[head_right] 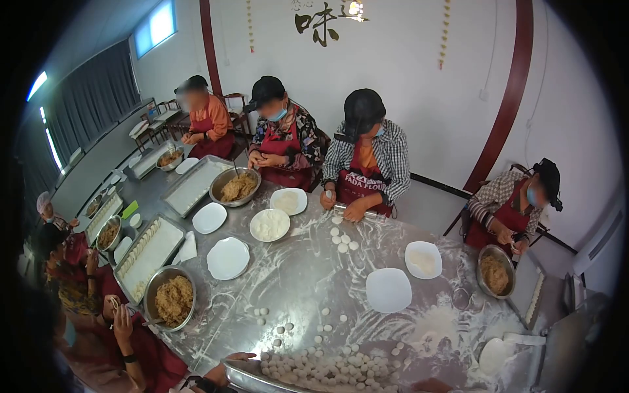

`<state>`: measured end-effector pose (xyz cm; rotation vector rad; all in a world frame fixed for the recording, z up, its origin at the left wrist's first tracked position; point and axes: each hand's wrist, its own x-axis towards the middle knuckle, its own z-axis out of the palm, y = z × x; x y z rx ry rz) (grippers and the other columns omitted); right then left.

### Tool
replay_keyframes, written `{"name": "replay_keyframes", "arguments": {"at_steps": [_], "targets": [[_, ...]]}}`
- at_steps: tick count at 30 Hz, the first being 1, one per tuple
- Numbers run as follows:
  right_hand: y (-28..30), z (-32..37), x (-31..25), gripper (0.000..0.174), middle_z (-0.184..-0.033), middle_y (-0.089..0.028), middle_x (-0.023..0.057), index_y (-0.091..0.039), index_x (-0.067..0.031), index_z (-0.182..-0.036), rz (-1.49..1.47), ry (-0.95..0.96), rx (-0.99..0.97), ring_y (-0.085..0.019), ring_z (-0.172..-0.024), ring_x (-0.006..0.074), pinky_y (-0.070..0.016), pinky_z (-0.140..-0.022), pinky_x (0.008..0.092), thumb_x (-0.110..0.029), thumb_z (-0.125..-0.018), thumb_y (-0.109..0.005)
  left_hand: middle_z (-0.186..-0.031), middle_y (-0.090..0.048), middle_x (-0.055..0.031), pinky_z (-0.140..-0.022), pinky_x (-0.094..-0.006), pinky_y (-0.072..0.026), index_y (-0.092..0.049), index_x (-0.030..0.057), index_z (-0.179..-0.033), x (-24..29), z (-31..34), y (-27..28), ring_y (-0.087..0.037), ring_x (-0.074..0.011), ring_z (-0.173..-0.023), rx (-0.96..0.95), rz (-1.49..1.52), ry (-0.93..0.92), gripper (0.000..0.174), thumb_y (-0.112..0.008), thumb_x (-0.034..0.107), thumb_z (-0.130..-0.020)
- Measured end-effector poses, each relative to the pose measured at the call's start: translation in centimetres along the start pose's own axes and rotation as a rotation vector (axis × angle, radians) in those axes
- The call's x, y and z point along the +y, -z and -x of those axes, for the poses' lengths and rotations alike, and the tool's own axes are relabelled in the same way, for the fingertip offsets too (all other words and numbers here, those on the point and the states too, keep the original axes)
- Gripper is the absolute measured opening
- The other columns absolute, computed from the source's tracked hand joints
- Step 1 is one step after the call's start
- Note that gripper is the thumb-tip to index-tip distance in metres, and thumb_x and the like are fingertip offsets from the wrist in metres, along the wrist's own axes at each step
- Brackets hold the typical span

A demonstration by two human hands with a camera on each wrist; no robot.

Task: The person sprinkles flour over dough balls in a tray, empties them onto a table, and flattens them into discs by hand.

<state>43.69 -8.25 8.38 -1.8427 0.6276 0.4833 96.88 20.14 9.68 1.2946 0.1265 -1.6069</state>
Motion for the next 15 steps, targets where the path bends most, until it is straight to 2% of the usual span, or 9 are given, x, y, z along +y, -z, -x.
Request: {"name": "replay_keyframes", "arguments": {"at_steps": [1, 2, 4, 6, 9, 11, 15], "targets": [[-0.2, 0.4, -0.2, 0.039, -0.115, -0.062, 0.0126, -0.059, -0.0041, -0.117, 0.002, -0.004, 0.011, -0.057, -0.105, 0.0213, -0.0404, -0.095, 0.0317, -0.032, -0.091, -0.053, -0.114, -0.059, -0.0176, -0.090, -0.0338, -0.0491, -0.045, -0.0047, -0.127, 0.3, 0.2, -0.3, -0.060, -0.0257, -0.099, -0.045, -0.012, -0.034, 0.039, -0.048, 0.010, -0.091], [-0.3, 0.1, -0.4, 0.039, -0.115, -0.061, 0.0126, -0.059, -0.0041, -0.117, 0.002, -0.009, 0.020, -0.057, -0.106, 0.0213, -0.0404, -0.096, 0.0317, -0.032, -0.091, -0.053, -0.114, -0.059, -0.0176, -0.090, -0.0338, -0.0491, -0.045, -0.0047, -0.127, 0.3, 0.6, -0.7, -0.060, -0.0257, -0.099, -0.049, -0.013, -0.035, 0.039, -0.048, 0.010, -0.091], [0.1, -0.6, -1.5, 0.040, -0.115, -0.061, 0.0126, -0.059, -0.0041, -0.117, 0.002, -0.018, 0.036, -0.057, -0.106, 0.0213, -0.0402, -0.096, 0.0318, -0.033, -0.091, -0.052, -0.115, -0.058, -0.0183, -0.093, -0.0356, -0.0481, -0.046, -0.0062, -0.125, 0.5, 1.7, -1.8, -0.060, -0.0264, -0.102, -0.029, -0.176, -0.179, 0.038, -0.047, 0.010, -0.090], [0.1, -1.0, -2.4, 0.040, -0.115, -0.061, 0.0126, -0.059, -0.0042, -0.118, 0.003, -0.026, 0.051, -0.057, -0.106, 0.0214, -0.0401, -0.096, 0.0318, -0.033, -0.091, -0.052, -0.116, -0.058, -0.0185, -0.094, -0.0370, -0.0475, -0.045, -0.0068, -0.125, 0.5, 1.9, -1.8, -0.059, -0.0271, -0.103, -0.024, -0.241, -0.214, 0.039, -0.048, 0.011, -0.090], [0.5, -1.4, -3.7, 0.041, -0.116, -0.061, 0.0126, -0.058, -0.0042, -0.118, 0.000, -0.038, 0.072, -0.057, -0.107, 0.0214, -0.0398, -0.096, 0.0318, -0.034, -0.091, -0.052, -0.115, -0.058, -0.0184, -0.094, -0.0375, -0.0476, -0.046, -0.0068, -0.124, -0.9, -0.3, 0.6, -0.059, -0.0276, -0.103, -0.045, -0.075, -0.137, 0.041, -0.051, 0.012, -0.088], [0.3, -1.4, -4.1, 0.041, -0.116, -0.061, 0.0126, -0.058, -0.0043, -0.118, -0.003, -0.052, 0.083, -0.057, -0.107, 0.0215, -0.0397, -0.097, 0.0318, -0.034, -0.091, -0.052, -0.115, -0.058, -0.0185, -0.093, -0.0379, -0.0482, -0.046, -0.0069, -0.123, -1.1, -0.9, 1.0, -0.059, -0.0281, -0.102, -0.063, 0.139, 0.004, 0.042, -0.053, 0.013, -0.086], [0.1, -0.6, -4.3, 0.042, -0.117, -0.060, 0.0125, -0.058, -0.0044, -0.118, -0.014, -0.085, 0.100, -0.056, -0.108, 0.0216, -0.0394, -0.097, 0.0318, -0.035, -0.091, -0.051, -0.115, -0.057, -0.0202, -0.092, -0.0398, -0.0489, -0.046, -0.0070, -0.122, -0.2, -0.2, -0.1, -0.059, -0.0303, -0.102, 0.008, 0.089, 0.024, 0.043, -0.054, 0.012, -0.084]]}}
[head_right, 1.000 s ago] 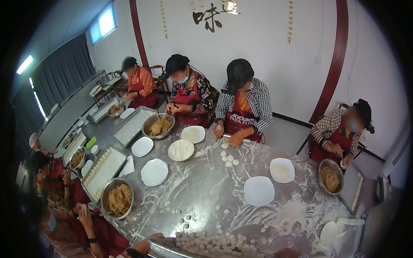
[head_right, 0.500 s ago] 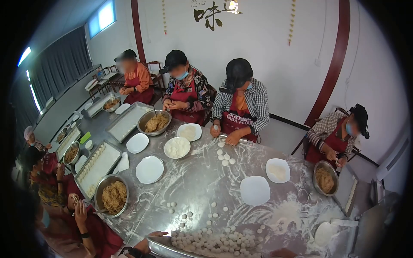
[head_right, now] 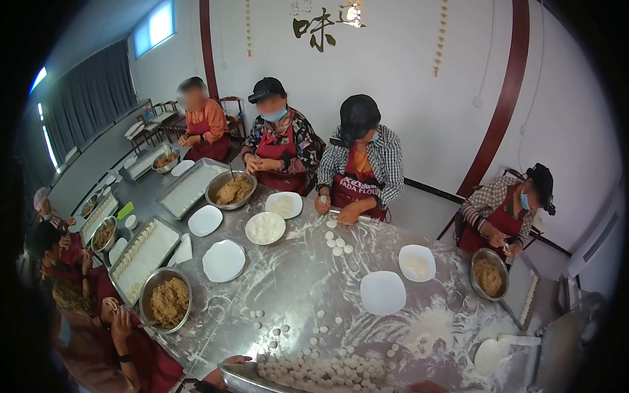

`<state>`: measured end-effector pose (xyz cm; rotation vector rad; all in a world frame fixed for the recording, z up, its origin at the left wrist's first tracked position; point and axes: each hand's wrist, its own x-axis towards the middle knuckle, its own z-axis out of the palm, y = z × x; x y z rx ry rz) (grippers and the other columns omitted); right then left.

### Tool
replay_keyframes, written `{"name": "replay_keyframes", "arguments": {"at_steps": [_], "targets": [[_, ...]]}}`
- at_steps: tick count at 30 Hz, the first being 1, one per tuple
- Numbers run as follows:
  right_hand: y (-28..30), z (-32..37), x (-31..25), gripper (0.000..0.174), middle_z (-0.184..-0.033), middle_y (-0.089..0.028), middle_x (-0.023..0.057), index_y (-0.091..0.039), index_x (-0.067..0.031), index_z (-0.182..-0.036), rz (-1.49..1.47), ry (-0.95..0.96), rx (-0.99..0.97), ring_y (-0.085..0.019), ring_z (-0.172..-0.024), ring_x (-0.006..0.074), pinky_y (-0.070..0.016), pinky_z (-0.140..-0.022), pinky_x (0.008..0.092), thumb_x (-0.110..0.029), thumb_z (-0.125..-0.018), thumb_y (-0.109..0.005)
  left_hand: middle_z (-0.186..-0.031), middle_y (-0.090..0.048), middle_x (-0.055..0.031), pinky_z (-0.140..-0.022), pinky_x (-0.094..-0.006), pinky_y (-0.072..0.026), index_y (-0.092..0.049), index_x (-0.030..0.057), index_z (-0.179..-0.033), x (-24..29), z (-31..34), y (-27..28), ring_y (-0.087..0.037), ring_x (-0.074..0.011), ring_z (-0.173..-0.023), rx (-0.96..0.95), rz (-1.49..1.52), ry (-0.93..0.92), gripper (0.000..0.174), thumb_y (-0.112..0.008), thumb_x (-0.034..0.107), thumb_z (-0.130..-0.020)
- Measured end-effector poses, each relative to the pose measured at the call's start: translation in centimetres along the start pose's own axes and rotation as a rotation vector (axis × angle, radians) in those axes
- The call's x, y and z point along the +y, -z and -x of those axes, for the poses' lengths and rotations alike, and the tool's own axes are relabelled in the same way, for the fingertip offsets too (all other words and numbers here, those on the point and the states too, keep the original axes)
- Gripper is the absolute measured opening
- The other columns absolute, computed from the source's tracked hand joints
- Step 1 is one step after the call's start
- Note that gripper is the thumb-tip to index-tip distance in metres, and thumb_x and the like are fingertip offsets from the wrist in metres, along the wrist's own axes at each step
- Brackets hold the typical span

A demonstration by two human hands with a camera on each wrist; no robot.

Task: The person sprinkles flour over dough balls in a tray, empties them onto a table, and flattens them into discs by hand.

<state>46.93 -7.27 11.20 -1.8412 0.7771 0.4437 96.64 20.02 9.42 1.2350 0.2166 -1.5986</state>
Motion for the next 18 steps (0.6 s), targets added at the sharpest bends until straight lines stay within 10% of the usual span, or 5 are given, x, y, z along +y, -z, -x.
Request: {"name": "replay_keyframes", "arguments": {"at_steps": [18], "targets": [[-0.5, 4.6, 4.4, 0.046, -0.120, -0.059, 0.0124, -0.057, -0.0047, -0.120, -0.053, -0.113, 0.100, -0.055, -0.111, 0.0219, -0.0381, -0.099, 0.0319, -0.040, -0.092, -0.049, -0.102, -0.061, -0.0161, -0.081, -0.0354, -0.0533, -0.051, -0.0057, -0.114, -0.1, 1.6, 0.3, -0.062, -0.0258, -0.089, 0.019, 0.007, -0.018, 0.034, -0.053, 0.013, -0.085]]}}
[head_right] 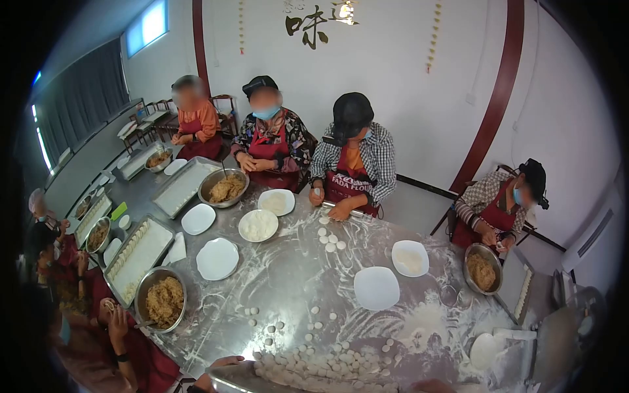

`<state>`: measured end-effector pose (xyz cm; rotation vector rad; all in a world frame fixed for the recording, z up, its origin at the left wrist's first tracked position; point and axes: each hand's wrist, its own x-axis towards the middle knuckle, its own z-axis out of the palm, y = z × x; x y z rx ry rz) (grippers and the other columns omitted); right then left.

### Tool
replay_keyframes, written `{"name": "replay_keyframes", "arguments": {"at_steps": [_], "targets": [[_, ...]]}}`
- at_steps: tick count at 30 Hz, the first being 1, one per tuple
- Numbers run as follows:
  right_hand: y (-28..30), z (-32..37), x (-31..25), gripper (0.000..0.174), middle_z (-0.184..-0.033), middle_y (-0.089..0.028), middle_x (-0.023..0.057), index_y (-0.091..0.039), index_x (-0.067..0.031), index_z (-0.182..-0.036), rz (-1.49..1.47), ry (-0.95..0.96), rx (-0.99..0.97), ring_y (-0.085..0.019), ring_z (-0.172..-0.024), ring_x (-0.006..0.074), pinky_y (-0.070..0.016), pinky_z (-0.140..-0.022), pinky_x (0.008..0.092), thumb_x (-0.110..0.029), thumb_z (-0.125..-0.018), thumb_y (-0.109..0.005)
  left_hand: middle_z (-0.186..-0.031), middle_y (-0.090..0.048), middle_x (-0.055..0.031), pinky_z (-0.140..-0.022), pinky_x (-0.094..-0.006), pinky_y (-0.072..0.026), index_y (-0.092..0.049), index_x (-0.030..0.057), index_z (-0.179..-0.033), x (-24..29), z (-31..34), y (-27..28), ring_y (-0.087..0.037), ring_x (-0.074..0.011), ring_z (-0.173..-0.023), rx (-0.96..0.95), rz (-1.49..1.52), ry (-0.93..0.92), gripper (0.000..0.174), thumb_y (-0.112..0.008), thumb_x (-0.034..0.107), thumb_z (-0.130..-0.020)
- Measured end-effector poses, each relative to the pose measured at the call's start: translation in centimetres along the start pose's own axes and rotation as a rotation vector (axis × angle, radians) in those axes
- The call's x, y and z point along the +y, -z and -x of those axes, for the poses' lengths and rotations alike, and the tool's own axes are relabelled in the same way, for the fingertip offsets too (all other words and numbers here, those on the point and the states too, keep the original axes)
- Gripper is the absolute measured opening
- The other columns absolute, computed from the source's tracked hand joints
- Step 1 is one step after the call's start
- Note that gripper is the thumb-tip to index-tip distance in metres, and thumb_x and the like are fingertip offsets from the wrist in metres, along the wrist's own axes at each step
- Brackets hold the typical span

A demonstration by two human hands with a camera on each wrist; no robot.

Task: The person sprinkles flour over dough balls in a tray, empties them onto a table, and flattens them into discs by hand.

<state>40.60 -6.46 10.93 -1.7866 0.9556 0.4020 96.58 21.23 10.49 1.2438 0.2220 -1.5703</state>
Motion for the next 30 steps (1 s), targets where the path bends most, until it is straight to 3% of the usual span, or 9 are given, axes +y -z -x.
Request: {"name": "replay_keyframes", "arguments": {"at_steps": [3, 5, 7, 8, 12, 16, 18, 24, 30], "targets": [[0.1, 1.7, 2.0, 0.046, -0.120, -0.059, 0.0124, -0.057, -0.0048, -0.120, -0.015, -0.030, 0.021, -0.054, -0.112, 0.0220, -0.0378, -0.099, 0.0320, -0.040, -0.092, -0.049, -0.097, -0.062, -0.0136, -0.077, -0.0333, -0.0532, -0.052, -0.0050, -0.113, -0.3, -0.5, 0.6, -0.063, -0.0243, -0.085, -0.097, 0.073, -0.106, 0.033, -0.052, 0.011, -0.085], [-0.1, 1.8, -0.2, 0.047, -0.120, -0.059, 0.0124, -0.057, -0.0048, -0.121, -0.026, -0.046, 0.035, -0.054, -0.112, 0.0220, -0.0377, -0.099, 0.0320, -0.041, -0.092, -0.049, -0.096, -0.062, -0.0122, -0.076, -0.0322, -0.0526, -0.053, -0.0047, -0.113, -1.1, -0.9, 0.9, -0.062, -0.0229, -0.084, -0.132, 0.064, -0.103, 0.032, -0.053, 0.012, -0.085], [0.0, -0.4, -4.7, 0.047, -0.121, -0.059, 0.0124, -0.057, -0.0049, -0.121, -0.019, -0.038, 0.063, -0.054, -0.112, 0.0221, -0.0375, -0.100, 0.0320, -0.041, -0.092, -0.048, -0.096, -0.062, -0.0124, -0.077, -0.0321, -0.0516, -0.055, -0.0040, -0.111, -1.0, -0.2, -0.6, -0.062, -0.0220, -0.086, 0.032, -0.211, -0.181, 0.030, -0.054, 0.012, -0.085], [-0.1, -0.9, -5.4, 0.047, -0.121, -0.059, 0.0124, -0.057, -0.0049, -0.121, -0.017, -0.037, 0.076, -0.054, -0.112, 0.0221, -0.0375, -0.100, 0.0320, -0.041, -0.092, -0.048, -0.096, -0.062, -0.0124, -0.077, -0.0321, -0.0516, -0.055, -0.0040, -0.111, -0.5, -0.6, -0.8, -0.062, -0.0220, -0.086, 0.025, -0.212, -0.190, 0.030, -0.054, 0.012, -0.085], [-0.7, 1.7, -1.8, 0.048, -0.121, -0.058, 0.0124, -0.057, -0.0050, -0.121, -0.050, -0.082, 0.073, -0.054, -0.113, 0.0222, -0.0372, -0.100, 0.0320, -0.042, -0.092, -0.048, -0.096, -0.062, -0.0132, -0.080, -0.0315, -0.0504, -0.056, -0.0040, -0.108, -1.0, 0.3, 0.0, -0.061, -0.0226, -0.087, 0.037, -0.026, -0.083, 0.028, -0.056, 0.012, -0.085], [0.1, 2.6, -0.8, 0.049, -0.122, -0.058, 0.0123, -0.056, -0.0050, -0.122, -0.061, -0.099, 0.092, -0.053, -0.114, 0.0222, -0.0369, -0.100, 0.0320, -0.043, -0.092, -0.047, -0.093, -0.062, -0.0125, -0.076, -0.0328, -0.0520, -0.057, -0.0042, -0.104, 0.7, 1.8, -2.9, -0.062, -0.0222, -0.083, 0.008, 0.038, -0.095, 0.028, -0.055, 0.013, -0.082], [-0.3, 3.8, 2.6, 0.049, -0.122, -0.058, 0.0123, -0.056, -0.0051, -0.122, -0.062, -0.104, 0.098, -0.053, -0.114, 0.0223, -0.0367, -0.101, 0.0321, -0.044, -0.092, -0.047, -0.092, -0.062, -0.0125, -0.073, -0.0333, -0.0525, -0.057, -0.0047, -0.103, 1.0, 2.0, -3.3, -0.062, -0.0220, -0.080, 0.001, -0.020, -0.139, 0.029, -0.054, 0.014, -0.081], [-0.2, 3.1, 0.6, 0.051, -0.123, -0.057, 0.0123, -0.056, -0.0052, -0.122, -0.076, -0.119, 0.124, -0.053, -0.115, 0.0224, -0.0363, -0.101, 0.0321, -0.045, -0.092, -0.047, -0.091, -0.062, -0.0118, -0.072, -0.0319, -0.0522, -0.057, -0.0048, -0.102, 0.6, 2.6, -3.1, -0.061, -0.0210, -0.080, 0.041, -0.125, -0.226, 0.028, -0.053, 0.012, -0.080], [-0.3, 4.0, -0.2, 0.052, -0.124, -0.057, 0.0123, -0.056, -0.0053, -0.123, -0.105, -0.159, 0.137, -0.052, -0.116, 0.0225, -0.0358, -0.102, 0.0321, -0.046, -0.093, -0.046, -0.090, -0.061, -0.0090, -0.073, -0.0298, -0.0509, -0.059, -0.0028, -0.099, 0.2, 2.5, -2.2, -0.060, -0.0180, -0.079, -0.021, 0.008, -0.155, 0.025, -0.051, 0.014, -0.083]]}}
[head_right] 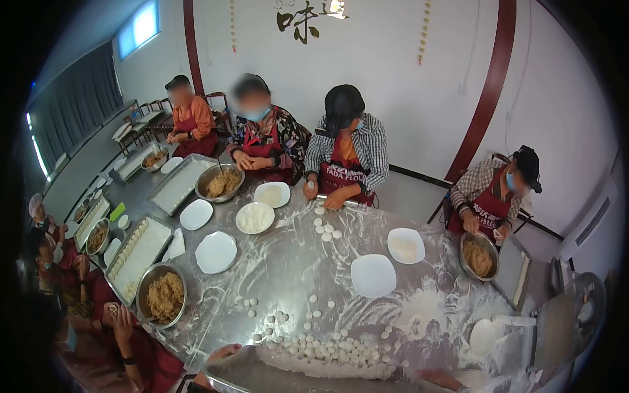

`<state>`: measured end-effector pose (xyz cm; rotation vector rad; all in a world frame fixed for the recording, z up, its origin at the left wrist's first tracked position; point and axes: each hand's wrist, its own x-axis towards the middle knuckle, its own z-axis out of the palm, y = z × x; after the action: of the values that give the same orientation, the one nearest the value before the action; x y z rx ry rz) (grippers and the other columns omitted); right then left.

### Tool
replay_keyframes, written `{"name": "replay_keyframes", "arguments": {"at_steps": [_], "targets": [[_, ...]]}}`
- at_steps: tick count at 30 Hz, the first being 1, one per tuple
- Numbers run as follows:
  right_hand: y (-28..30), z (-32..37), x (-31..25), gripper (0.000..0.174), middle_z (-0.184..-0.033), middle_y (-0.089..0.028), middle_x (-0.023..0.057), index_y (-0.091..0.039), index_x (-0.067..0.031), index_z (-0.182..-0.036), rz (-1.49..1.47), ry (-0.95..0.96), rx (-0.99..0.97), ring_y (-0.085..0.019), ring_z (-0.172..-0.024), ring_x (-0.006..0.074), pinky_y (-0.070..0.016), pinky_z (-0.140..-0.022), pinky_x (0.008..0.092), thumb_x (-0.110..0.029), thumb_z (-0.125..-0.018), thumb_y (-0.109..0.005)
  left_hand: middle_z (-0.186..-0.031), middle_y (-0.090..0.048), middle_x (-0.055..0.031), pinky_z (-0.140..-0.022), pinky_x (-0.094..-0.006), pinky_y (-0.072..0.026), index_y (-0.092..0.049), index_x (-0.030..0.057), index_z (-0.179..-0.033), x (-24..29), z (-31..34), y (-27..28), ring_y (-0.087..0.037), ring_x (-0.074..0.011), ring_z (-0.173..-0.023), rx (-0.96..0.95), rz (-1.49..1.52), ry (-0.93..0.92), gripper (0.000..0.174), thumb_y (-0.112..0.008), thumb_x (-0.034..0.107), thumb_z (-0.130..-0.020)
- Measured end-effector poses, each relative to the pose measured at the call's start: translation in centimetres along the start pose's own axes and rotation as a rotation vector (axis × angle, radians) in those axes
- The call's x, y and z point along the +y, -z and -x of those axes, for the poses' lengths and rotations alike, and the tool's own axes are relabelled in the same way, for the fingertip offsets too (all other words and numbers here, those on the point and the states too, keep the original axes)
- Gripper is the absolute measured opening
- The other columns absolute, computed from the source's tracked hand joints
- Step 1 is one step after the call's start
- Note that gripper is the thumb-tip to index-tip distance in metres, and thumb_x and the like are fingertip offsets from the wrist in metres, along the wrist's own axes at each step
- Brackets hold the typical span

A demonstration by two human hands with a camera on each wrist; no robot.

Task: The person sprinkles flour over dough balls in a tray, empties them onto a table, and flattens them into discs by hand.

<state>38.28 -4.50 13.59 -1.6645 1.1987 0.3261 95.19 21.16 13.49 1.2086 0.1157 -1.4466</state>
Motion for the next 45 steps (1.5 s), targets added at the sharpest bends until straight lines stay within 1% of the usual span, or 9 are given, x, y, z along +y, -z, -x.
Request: {"name": "replay_keyframes", "arguments": {"at_steps": [4, 5, 10, 15, 20, 29, 39, 41, 45], "targets": [[-0.6, 1.1, -0.6, 0.052, -0.126, -0.057, 0.0099, -0.054, -0.0052, -0.125, -0.012, -0.078, 0.073, -0.052, -0.117, 0.0209, -0.0367, -0.101, 0.0306, -0.045, -0.093, -0.046, -0.089, -0.061, -0.0060, -0.073, -0.0269, -0.0484, -0.060, 0.0015, -0.098, -0.4, -0.8, 1.5, -0.058, -0.0146, -0.078, -0.300, -0.642, -0.664, 0.022, -0.050, 0.019, -0.087], [-0.7, 1.1, -0.8, 0.051, -0.125, -0.057, 0.0088, -0.054, -0.0048, -0.126, -0.085, -0.088, 0.102, -0.053, -0.116, 0.0199, -0.0368, -0.101, 0.0304, -0.044, -0.093, -0.047, -0.088, -0.061, -0.0044, -0.073, -0.0272, -0.0479, -0.060, 0.0037, -0.095, 0.7, 1.1, -0.9, -0.057, -0.0125, -0.078, -0.075, -0.247, -0.225, 0.021, -0.052, 0.022, -0.089], [0.3, 2.0, -4.2, 0.047, -0.113, -0.062, 0.0057, -0.056, -0.0015, -0.123, -0.294, -0.114, 0.139, -0.056, -0.099, 0.0137, -0.0421, -0.091, 0.0278, -0.035, -0.090, -0.058, -0.084, -0.060, -0.0048, -0.075, -0.0301, -0.0505, -0.056, 0.0048, -0.093, 1.1, 3.2, -4.9, -0.061, -0.0161, -0.078, 0.024, -0.095, -0.349, 0.010, -0.053, 0.012, -0.086], [-0.2, 2.7, -6.3, 0.043, -0.103, -0.063, 0.0067, -0.057, 0.0025, -0.120, -0.507, -0.172, 0.163, -0.056, -0.092, 0.0123, -0.0433, -0.083, 0.0252, -0.025, -0.087, -0.060, -0.097, -0.058, -0.0086, -0.079, -0.0326, -0.0517, -0.055, 0.0045, -0.097, 1.8, 1.6, -2.9, -0.062, -0.0204, -0.086, -0.030, 0.161, 0.035, 0.012, -0.054, 0.006, -0.085], [0.3, 3.5, -6.6, 0.042, -0.105, -0.062, 0.0091, -0.057, 0.0054, -0.118, -0.551, -0.199, 0.163, -0.056, -0.090, 0.0125, -0.0439, -0.082, 0.0247, -0.022, -0.085, -0.061, -0.097, -0.060, -0.0099, -0.076, -0.0353, -0.0532, -0.051, 0.0060, -0.104, 0.1, 1.9, -1.7, -0.063, -0.0221, -0.083, 0.014, -0.094, -0.445, 0.020, -0.053, 0.011, -0.085], [-2.2, 2.7, -3.6, 0.047, -0.113, -0.061, 0.0108, -0.053, 0.0025, -0.124, -0.218, -0.115, 0.030, -0.058, -0.095, 0.0175, -0.0436, -0.087, 0.0292, -0.026, -0.087, -0.057, -0.094, -0.061, -0.0114, -0.074, -0.0396, -0.0535, -0.046, 0.0114, -0.113, -0.3, 2.6, -2.4, -0.063, -0.0259, -0.085, 0.113, 0.143, 0.068, 0.026, -0.049, 0.012, -0.087], [0.1, 4.7, -2.8, 0.046, -0.099, -0.062, 0.0070, -0.055, 0.0056, -0.118, -0.790, 0.022, 0.097, -0.058, -0.083, 0.0116, -0.0464, -0.075, 0.0259, -0.022, -0.082, -0.063, -0.121, -0.051, -0.0156, -0.093, -0.0362, -0.0439, -0.018, 0.0052, -0.144, -1.0, 7.9, -7.5, -0.054, -0.0262, -0.109, -0.216, -0.251, -0.276, 0.075, -0.056, 0.012, -0.080], [1.0, 5.3, -2.3, 0.043, -0.093, -0.062, 0.0053, -0.056, 0.0052, -0.115, -0.443, -0.422, 0.015, -0.057, -0.077, 0.0103, -0.0466, -0.070, 0.0250, -0.018, -0.080, -0.065, -0.124, -0.049, -0.0150, -0.096, -0.0361, -0.0408, -0.013, 0.0065, -0.146, -2.3, 9.3, -8.2, -0.052, -0.0261, -0.112, -0.204, -0.356, -0.329, 0.082, -0.059, 0.012, -0.078], [0.4, 6.8, 3.4, 0.038, -0.094, -0.061, 0.0073, -0.055, 0.0042, -0.114, -0.708, -0.073, 0.103, -0.057, -0.084, 0.0126, -0.0454, -0.076, 0.0279, -0.009, -0.079, -0.062, -0.130, -0.043, -0.0144, -0.099, -0.0345, -0.0362, -0.006, 0.0093, -0.148, -6.1, 12.5, -13.7, -0.049, -0.0252, -0.115, -0.108, -0.560, -0.561, 0.095, -0.064, 0.010, -0.072]]}}
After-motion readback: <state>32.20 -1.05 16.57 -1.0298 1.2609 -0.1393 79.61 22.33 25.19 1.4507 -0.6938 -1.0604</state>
